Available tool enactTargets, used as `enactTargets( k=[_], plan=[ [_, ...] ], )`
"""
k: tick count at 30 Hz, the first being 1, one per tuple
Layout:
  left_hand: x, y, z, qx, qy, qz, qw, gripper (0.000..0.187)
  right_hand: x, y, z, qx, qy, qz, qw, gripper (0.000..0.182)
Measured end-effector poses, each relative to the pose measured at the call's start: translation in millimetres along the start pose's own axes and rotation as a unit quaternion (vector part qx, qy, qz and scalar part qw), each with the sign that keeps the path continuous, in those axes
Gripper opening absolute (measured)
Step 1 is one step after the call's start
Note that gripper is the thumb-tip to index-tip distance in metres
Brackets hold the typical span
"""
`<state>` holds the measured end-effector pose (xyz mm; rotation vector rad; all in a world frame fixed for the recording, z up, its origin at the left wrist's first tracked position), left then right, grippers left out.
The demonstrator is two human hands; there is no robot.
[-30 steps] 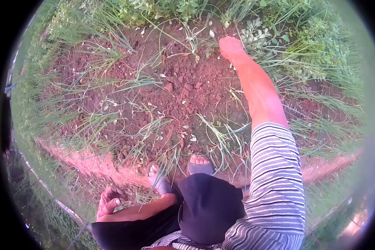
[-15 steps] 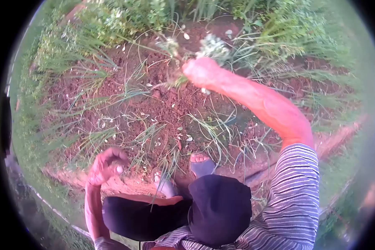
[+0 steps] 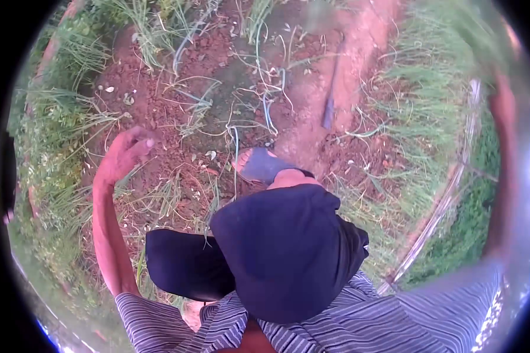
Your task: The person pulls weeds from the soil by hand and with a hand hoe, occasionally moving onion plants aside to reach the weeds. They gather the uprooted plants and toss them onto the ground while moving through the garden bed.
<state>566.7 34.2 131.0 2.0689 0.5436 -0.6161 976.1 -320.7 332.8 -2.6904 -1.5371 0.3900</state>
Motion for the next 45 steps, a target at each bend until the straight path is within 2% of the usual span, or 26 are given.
enactTargets(
  k=[2, 4, 5, 7, 9, 11, 12, 13, 14, 15, 16, 18, 19, 21, 24, 25, 28, 30, 31, 34, 35, 37, 39, 42, 43, 45],
  plan=[
    [-7.4, -22.2, 9.0, -0.001, -0.032, -0.008, 0.999, 0.034, -154.6, 125.2, -21.5, 0.005, 0.029, 0.262, 0.965, 0.033],
    [-16.3, -50.6, 19.6, 0.006, -0.057, -0.03, 0.998, 0.031, -321.3, 193.5, -36.6, 0.007, 0.068, 0.465, 0.883, 0.034],
    [-19.8, -51.2, 23.8, 0.028, -0.091, -0.033, 0.995, 0.029, -387.5, 208.4, -39.4, 0.008, 0.083, 0.533, 0.842, 0.035],
    [-17.4, -43.4, 17.4, 0.062, -0.069, -0.01, 0.996, 0.03, -479.3, 220.7, -32.8, 0.022, 0.106, 0.617, 0.78, 0.037],
    [-15.0, -36.5, 10.1, 0.05, -0.029, 0.0, 0.998, 0.032, -499.4, 216.1, -3.2, 0.052, 0.116, 0.634, 0.763, 0.039],
    [-15.4, -28.9, -1.1, -0.002, 0.028, -0.011, 1.0, 0.034, -441.4, 205.8, 54.9, 0.101, 0.088, 0.582, 0.802, 0.042],
    [-19.8, -24.3, 0.1, 0.01, 0.018, -0.004, 1.0, 0.035, -387.0, 182.3, 91.3, 0.112, 0.059, 0.541, 0.832, 0.043],
    [-23.4, -18.9, -0.3, 0.023, 0.009, 0.006, 1.0, 0.036, -310.7, 139.0, 134.2, 0.078, -0.008, 0.498, 0.864, 0.041],
    [-28.1, -17.3, -0.1, 0.037, -0.002, 0.016, 0.999, 0.037, -238.3, 78.2, 169.5, 0.115, -0.035, 0.441, 0.889, 0.04],
    [-34.0, -30.1, 4.3, 0.021, -0.014, -0.001, 1.0, 0.039, -182.4, 41.8, 209.5, 0.175, -0.031, 0.314, 0.933, 0.038],
    [-42.7, -37.0, 6.6, 0.039, -0.009, -0.001, 0.999, 0.04, -145.9, 18.7, 248.6, 0.189, -0.082, 0.303, 0.93, 0.035],
    [-62.6, -42.1, 13.9, 0.073, 0.001, 0.002, 0.997, 0.04, -89.6, -45.3, 288.0, 0.245, -0.085, 0.261, 0.93, 0.031],
    [-72.8, -42.1, 19.4, 0.062, 0.004, -0.016, 0.998, 0.038, -65.8, -77.7, 293.3, 0.257, -0.07, 0.201, 0.943, 0.029],
    [-89.2, -39.9, 34.1, 0.037, 0.0, -0.034, 0.999, 0.035, -41.0, -144.1, 311.0, 0.217, -0.083, -0.039, 0.972, 0.027],
    [-100.7, -40.3, 58.1, -0.003, -0.005, -0.032, 0.999, 0.031, -26.4, -195.0, 316.5, 0.135, -0.07, -0.18, 0.972, 0.033],
    [-103.4, -41.0, 66.6, -0.016, -0.003, -0.031, 0.999, 0.031, -18.4, -200.9, 319.9, 0.127, -0.067, -0.185, 0.972, 0.041],
    [-114.5, -44.1, 80.6, -0.051, 0.023, -0.042, 0.998, 0.031, 7.1, -211.7, 360.6, 0.169, -0.169, -0.156, 0.958, 0.04],
    [-127.2, -45.9, 85.8, -0.078, 0.025, -0.075, 0.994, 0.031, 25.1, -228.0, 357.5, 0.297, -0.152, -0.088, 0.939, 0.04],
    [-132.9, -50.5, 86.6, -0.085, 0.051, -0.061, 0.993, 0.03, 32.6, -232.9, 356.4, 0.359, -0.14, -0.052, 0.921, 0.04],
    [-147.4, -58.0, 86.8, -0.109, 0.047, -0.089, 0.989, 0.029, 55.4, -236.5, 369.9, 0.338, -0.077, -0.043, 0.937, 0.041],
    [-151.0, -58.5, 82.6, -0.107, 0.059, -0.093, 0.988, 0.029, 64.2, -248.4, 370.7, 0.292, -0.049, -0.093, 0.951, 0.039],
    [-155.1, -54.6, 72.3, -0.131, 0.063, -0.108, 0.983, 0.028, 68.6, -245.1, 398.5, 0.296, -0.119, -0.026, 0.947, 0.032],
    [-155.7, -46.5, 58.0, -0.143, 0.083, -0.105, 0.981, 0.028, 76.3, -257.2, 407.5, 0.163, -0.101, -0.091, 0.977, 0.015],
    [-155.7, -37.0, 36.4, -0.154, 0.124, -0.091, 0.976, 0.029, 78.5, -263.9, 398.9, 0.135, -0.047, -0.109, 0.984, 0.01],
    [-156.6, -36.3, 30.7, -0.141, 0.133, -0.094, 0.977, 0.03, 83.8, -262.1, 391.7, 0.176, -0.009, -0.081, 0.981, 0.009],
    [-159.9, -38.0, 23.4, -0.112, 0.147, -0.108, 0.977, 0.031, 91.3, -280.2, 383.8, 0.185, -0.012, -0.133, 0.974, 0.008]
  ],
)
Point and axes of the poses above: each hand's wrist, its own x-axis towards the middle knuckle, its own z-axis out of the palm, y = z × x, the point moved 10 cm from there along x, towards the middle knuckle, and after that the axes turned 14 degrees about x, right-handed, at the moved point
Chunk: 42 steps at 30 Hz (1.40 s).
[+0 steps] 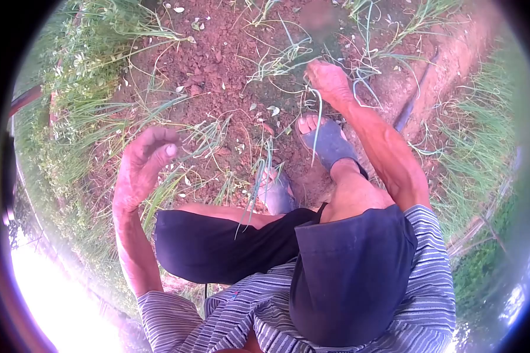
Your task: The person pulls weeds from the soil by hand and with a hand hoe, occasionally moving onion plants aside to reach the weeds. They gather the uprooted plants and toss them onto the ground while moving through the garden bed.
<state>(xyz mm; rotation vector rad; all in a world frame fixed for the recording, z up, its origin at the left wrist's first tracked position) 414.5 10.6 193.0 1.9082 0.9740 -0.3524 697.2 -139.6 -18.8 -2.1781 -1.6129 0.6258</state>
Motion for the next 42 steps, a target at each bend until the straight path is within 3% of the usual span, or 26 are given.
enactTargets(
  k=[1, 2, 5, 8, 10, 12, 15, 17, 20, 23, 24, 25, 27, 31, 33, 35, 36, 37, 38, 39, 40, 41, 42],
  plan=[
    [-1.5, -1.0, -3.0, 0.014, 0.008, -0.005, 1.0, 0.031, 4.6, -8.7, -2.1, 0.005, -0.007, -0.025, 1.0, 0.008],
    [-2.8, -4.6, -3.7, 0.017, 0.01, -0.015, 1.0, 0.031, 3.5, -18.7, 15.4, -0.015, -0.01, -0.151, 0.988, 0.009],
    [-7.3, -22.9, 1.8, 0.011, 0.005, -0.045, 0.999, 0.03, 20.6, -20.0, 49.9, -0.074, -0.094, -0.121, 0.985, 0.032],
    [-13.0, -35.9, 10.2, -0.013, -0.015, -0.083, 0.996, 0.029, 34.7, 1.2, 57.9, 0.201, -0.096, 0.048, 0.974, 0.026],
    [-14.2, -33.6, 6.6, -0.008, -0.009, -0.092, 0.996, 0.029, 44.0, -8.5, 52.3, 0.188, -0.043, 0.01, 0.981, 0.021],
    [-11.0, -30.0, 0.5, -0.005, 0.001, -0.098, 0.995, 0.029, 50.2, -8.7, 58.5, 0.249, -0.036, -0.028, 0.967, 0.018],
    [-1.2, -18.0, -8.8, 0.003, 0.012, -0.094, 0.996, 0.029, 56.6, -7.9, 69.7, 0.206, -0.053, -0.065, 0.975, 0.017],
    [13.3, -4.1, -17.7, 0.018, 0.02, -0.072, 0.997, 0.028, 48.1, -41.3, 38.0, 0.1, -0.041, -0.156, 0.982, 0.016],
    [46.8, 19.0, -28.6, 0.012, 0.014, -0.042, 0.999, 0.031, 20.4, -48.4, 14.4, 0.016, -0.042, -0.308, 0.95, 0.014],
    [96.4, 32.9, -26.1, 0.006, -0.022, -0.04, 0.999, 0.04, 50.3, 28.5, -17.3, 0.088, -0.068, -0.044, 0.993, 0.015],
    [117.8, 31.8, -18.5, 0.015, -0.037, -0.039, 0.998, 0.042, 57.9, 62.9, -38.5, 0.263, -0.05, 0.135, 0.954, 0.016],
    [139.4, 26.6, -10.3, 0.024, -0.054, -0.037, 0.998, 0.043, 52.5, 91.2, -47.6, 0.421, -0.029, 0.307, 0.853, 0.018],
    [188.3, -10.0, 10.0, 0.074, -0.067, -0.063, 0.993, 0.044, 68.2, 122.7, -74.3, 0.384, 0.036, 0.319, 0.866, 0.018],
    [250.1, -48.5, 21.9, 0.083, -0.026, -0.133, 0.987, 0.035, 116.4, 109.9, -79.4, 0.353, -0.034, 0.305, 0.884, 0.022],
    [281.1, -84.0, 36.6, 0.081, 0.0, -0.155, 0.985, 0.034, 142.2, 103.8, -58.0, 0.352, -0.058, 0.255, 0.899, 0.026],
    [306.5, -123.6, 49.7, 0.078, 0.035, -0.185, 0.979, 0.036, 167.9, 78.2, -45.9, 0.37, -0.077, 0.193, 0.905, 0.029],
    [308.7, -122.6, 59.7, 0.054, -0.042, -0.224, 0.972, 0.056, 185.6, 67.6, -47.6, 0.276, -0.053, 0.119, 0.952, 0.027],
    [311.2, -121.0, 53.2, 0.101, 0.011, -0.245, 0.964, 0.064, 204.3, 54.8, -46.3, 0.177, -0.03, 0.043, 0.983, 0.026],
    [310.6, -119.6, 51.2, 0.146, 0.063, -0.265, 0.951, 0.072, 213.5, 42.9, -55.3, 0.109, 0.135, -0.09, 0.981, 0.019],
    [306.0, -110.8, 44.4, 0.19, 0.113, -0.285, 0.933, 0.081, 228.6, 49.3, -47.9, 0.089, 0.125, -0.047, 0.987, 0.016],
    [306.4, -113.6, 50.3, 0.151, 0.061, -0.315, 0.935, 0.099, 242.0, 53.9, -41.2, 0.069, 0.113, -0.007, 0.991, 0.014],
    [306.9, -114.2, 51.4, 0.151, 0.067, -0.319, 0.933, 0.098, 252.1, 56.8, -40.4, 0.048, 0.102, 0.03, 0.993, 0.012],
    [306.5, -114.9, 50.0, 0.153, 0.075, -0.323, 0.931, 0.097, 261.1, 64.2, -40.8, 0.122, 0.087, 0.073, 0.986, 0.013]
  ],
)
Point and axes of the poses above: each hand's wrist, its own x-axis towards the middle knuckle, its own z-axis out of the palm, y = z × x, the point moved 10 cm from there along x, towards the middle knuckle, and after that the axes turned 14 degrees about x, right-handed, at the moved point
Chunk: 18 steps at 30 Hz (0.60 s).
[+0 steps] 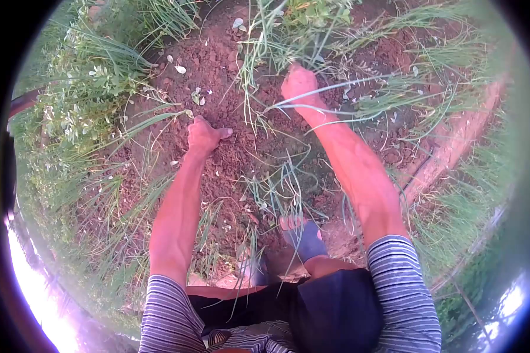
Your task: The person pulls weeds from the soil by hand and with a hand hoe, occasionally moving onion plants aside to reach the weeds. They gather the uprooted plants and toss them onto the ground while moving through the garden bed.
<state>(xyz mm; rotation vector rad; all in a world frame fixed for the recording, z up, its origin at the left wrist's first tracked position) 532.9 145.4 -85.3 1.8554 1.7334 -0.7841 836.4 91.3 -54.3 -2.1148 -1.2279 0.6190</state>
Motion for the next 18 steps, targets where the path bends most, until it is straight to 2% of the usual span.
enactTargets(
  k=[3, 4, 7, 8, 11, 12, 15, 17, 18],
  plan=[
    [1.0, -0.2, -4.7, 0.001, 0.004, -0.013, 1.0, 0.095, 17.0, 18.3, 12.1, 0.212, -0.041, 0.161, 0.963, 0.019],
    [0.4, -0.8, -5.3, 0.002, 0.0, -0.017, 1.0, 0.095, 17.3, 25.9, 16.3, 0.348, 0.003, 0.2, 0.916, 0.036],
    [1.7, -0.7, -5.2, -0.003, 0.001, -0.017, 1.0, 0.095, 49.9, 23.9, 11.5, 0.112, 0.04, 0.086, 0.989, 0.052],
    [2.2, -1.0, -4.1, -0.002, 0.0, -0.016, 1.0, 0.095, 49.7, 6.5, 2.3, 0.102, -0.008, 0.148, 0.984, 0.064],
    [5.4, 0.5, -5.6, 0.004, 0.005, -0.012, 1.0, 0.095, 76.5, 20.7, 26.5, 0.068, -0.029, 0.119, 0.99, 0.066],
    [5.7, 0.3, -5.8, 0.005, 0.007, -0.012, 1.0, 0.095, 84.8, 15.7, 42.7, 0.128, -0.066, 0.067, 0.987, 0.065],
    [7.8, -2.6, -1.3, 0.001, -0.003, -0.007, 1.0, 0.095, 95.2, 21.5, 44.4, -0.044, -0.094, 0.103, 0.989, 0.059],
    [9.8, -2.5, -0.4, -0.002, -0.003, -0.002, 1.0, 0.095, 91.8, 18.6, 48.3, -0.093, -0.081, 0.007, 0.992, 0.051],
    [9.8, -2.6, -1.3, -0.001, 0.003, 0.001, 1.0, 0.095, 86.0, 16.9, 42.2, -0.064, -0.051, -0.03, 0.996, 0.049]
  ],
)
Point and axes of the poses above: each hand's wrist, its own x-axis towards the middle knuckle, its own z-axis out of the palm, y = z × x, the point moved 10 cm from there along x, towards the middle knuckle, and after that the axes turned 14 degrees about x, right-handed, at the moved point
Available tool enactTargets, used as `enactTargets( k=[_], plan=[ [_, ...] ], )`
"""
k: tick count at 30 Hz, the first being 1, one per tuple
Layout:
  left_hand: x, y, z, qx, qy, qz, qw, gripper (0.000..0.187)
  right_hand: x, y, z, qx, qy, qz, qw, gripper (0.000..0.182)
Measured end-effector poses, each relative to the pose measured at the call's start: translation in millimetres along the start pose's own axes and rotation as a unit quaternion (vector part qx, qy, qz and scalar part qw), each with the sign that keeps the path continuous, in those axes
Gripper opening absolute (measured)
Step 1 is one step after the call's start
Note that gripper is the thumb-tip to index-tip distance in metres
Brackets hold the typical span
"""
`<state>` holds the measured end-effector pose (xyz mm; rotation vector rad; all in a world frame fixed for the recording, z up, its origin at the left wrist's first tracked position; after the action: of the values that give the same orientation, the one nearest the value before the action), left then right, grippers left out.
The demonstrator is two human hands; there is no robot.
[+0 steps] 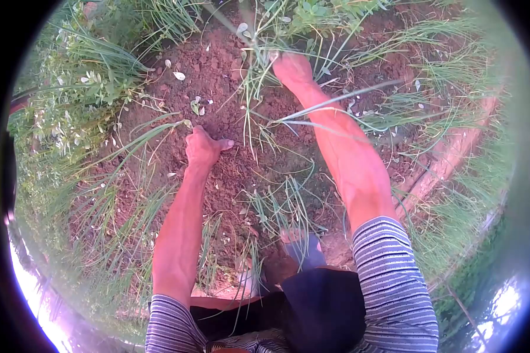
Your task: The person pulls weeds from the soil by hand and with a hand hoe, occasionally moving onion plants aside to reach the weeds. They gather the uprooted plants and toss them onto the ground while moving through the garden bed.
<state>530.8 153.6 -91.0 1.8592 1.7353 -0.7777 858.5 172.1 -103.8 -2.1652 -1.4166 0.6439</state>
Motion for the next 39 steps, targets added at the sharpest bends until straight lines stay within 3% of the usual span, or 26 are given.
enactTargets(
  k=[1, 2, 3, 5, 6, 7, 9, 11, 12, 13, 14, 16, 17, 18, 21, 22, 26, 27, 28, 29, 30, 31, 33, 36, 39],
  plan=[
    [-0.2, -0.1, -0.2, 0.001, 0.006, 0.002, 1.0, 0.095, -6.1, -1.1, -5.6, 0.026, 0.032, -0.037, 0.998, 0.048],
    [-2.2, -0.6, -1.9, -0.002, 0.016, -0.003, 1.0, 0.091, -23.2, -10.2, -25.3, 0.129, 0.031, 0.019, 0.991, 0.047],
    [-1.2, 2.2, -4.6, -0.007, 0.022, 0.002, 1.0, 0.09, -34.9, -16.9, -40.7, 0.161, 0.091, -0.022, 0.982, 0.039],
    [-4.0, -0.5, -5.1, -0.011, 0.023, 0.003, 1.0, 0.087, -51.4, -10.2, -59.8, 0.004, 0.179, -0.164, 0.97, 0.04],
    [-3.4, -1.8, -2.9, -0.017, 0.002, -0.002, 1.0, 0.086, -61.0, 4.7, -81.4, 0.276, 0.164, 0.023, 0.947, 0.043],
    [-4.4, -1.4, 0.3, -0.018, -0.003, 0.001, 1.0, 0.086, -77.1, 5.7, -91.0, 0.514, 0.144, 0.204, 0.821, 0.048],
    [-3.8, 2.1, -4.2, -0.022, 0.004, 0.01, 1.0, 0.086, -77.1, 47.9, -97.6, 0.417, 0.076, 0.269, 0.865, 0.06],
    [-2.9, 1.1, -10.0, -0.014, 0.023, 0.001, 1.0, 0.087, -65.3, 61.2, -118.8, 0.295, 0.106, 0.215, 0.925, 0.063],
    [-2.7, -0.4, -8.3, -0.015, 0.015, 0.0, 1.0, 0.087, -56.8, 64.1, -121.4, 0.216, 0.049, 0.217, 0.951, 0.053],
    [-4.3, 0.8, -5.8, -0.013, 0.007, 0.005, 1.0, 0.088, -51.1, 59.6, -133.3, 0.154, 0.059, 0.158, 0.974, 0.041],
    [-3.4, 1.3, -3.7, -0.02, -0.008, 0.008, 1.0, 0.089, -44.8, 38.3, -134.6, 0.007, -0.013, 0.133, 0.991, 0.04],
    [-4.0, 2.2, -4.6, -0.002, -0.007, 0.006, 1.0, 0.089, -36.4, 27.3, -114.3, -0.089, -0.09, 0.15, 0.98, 0.04],
    [-4.1, 1.9, -5.3, 0.004, -0.005, 0.003, 1.0, 0.089, -28.7, 37.7, -99.6, -0.04, -0.093, 0.197, 0.975, 0.042],
    [-3.7, 1.4, -4.5, 0.004, -0.008, 0.002, 1.0, 0.089, -21.3, 32.8, -79.9, -0.087, -0.138, 0.201, 0.966, 0.048],
    [-2.3, 1.8, -6.1, 0.001, -0.012, -0.002, 1.0, 0.09, -10.9, 2.8, -69.2, -0.182, -0.023, 0.088, 0.979, 0.049],
    [-2.9, 1.8, -6.7, 0.002, -0.012, -0.003, 1.0, 0.09, -14.9, 1.7, -79.0, -0.1, 0.064, 0.116, 0.986, 0.043],
    [-2.7, 2.1, -6.2, 0.011, -0.007, -0.001, 1.0, 0.091, -9.0, 5.5, -78.8, -0.117, 0.142, 0.011, 0.983, 0.029],
    [-2.3, 1.5, -6.1, 0.013, -0.006, -0.002, 1.0, 0.091, -20.7, 1.7, -93.5, -0.026, 0.19, -0.017, 0.981, 0.026],
    [-1.3, 1.4, -6.2, 0.016, -0.005, -0.003, 1.0, 0.091, -22.5, 27.3, -98.9, 0.126, 0.222, 0.038, 0.966, 0.024],
    [-0.6, 1.6, -6.1, 0.017, -0.005, -0.006, 1.0, 0.09, -24.8, 42.9, -100.8, 0.275, 0.245, 0.092, 0.925, 0.021],
    [-0.9, 0.9, -4.0, 0.011, -0.01, -0.008, 1.0, 0.09, -29.2, 59.2, -93.5, 0.494, 0.258, 0.134, 0.82, 0.016],
    [-1.3, 0.6, -2.9, 0.008, -0.015, -0.007, 1.0, 0.09, -32.8, 68.9, -94.0, 0.526, 0.275, 0.18, 0.785, 0.019],
    [2.6, 3.5, -5.7, 0.008, -0.017, -0.005, 1.0, 0.09, -31.3, 81.8, -85.7, 0.512, 0.245, 0.282, 0.774, 0.016],
    [1.9, 1.2, -3.6, 0.008, -0.028, -0.016, 0.999, 0.089, -4.4, 76.3, -73.0, 0.403, 0.164, 0.255, 0.864, 0.021],
    [2.7, 1.8, -3.8, 0.011, -0.025, -0.01, 1.0, 0.089, 35.3, 67.3, -59.7, 0.153, 0.122, 0.204, 0.959, 0.032]
  ],
)
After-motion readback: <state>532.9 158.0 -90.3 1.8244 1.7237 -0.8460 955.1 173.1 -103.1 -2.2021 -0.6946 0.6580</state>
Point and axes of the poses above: each hand's wrist, its own x-axis towards the middle knuckle, its own z-axis out of the palm, y = z × x, the point moved 10 cm from there along x, towards the middle knuckle, and after that the axes turned 14 degrees about x, right-handed, at the moved point
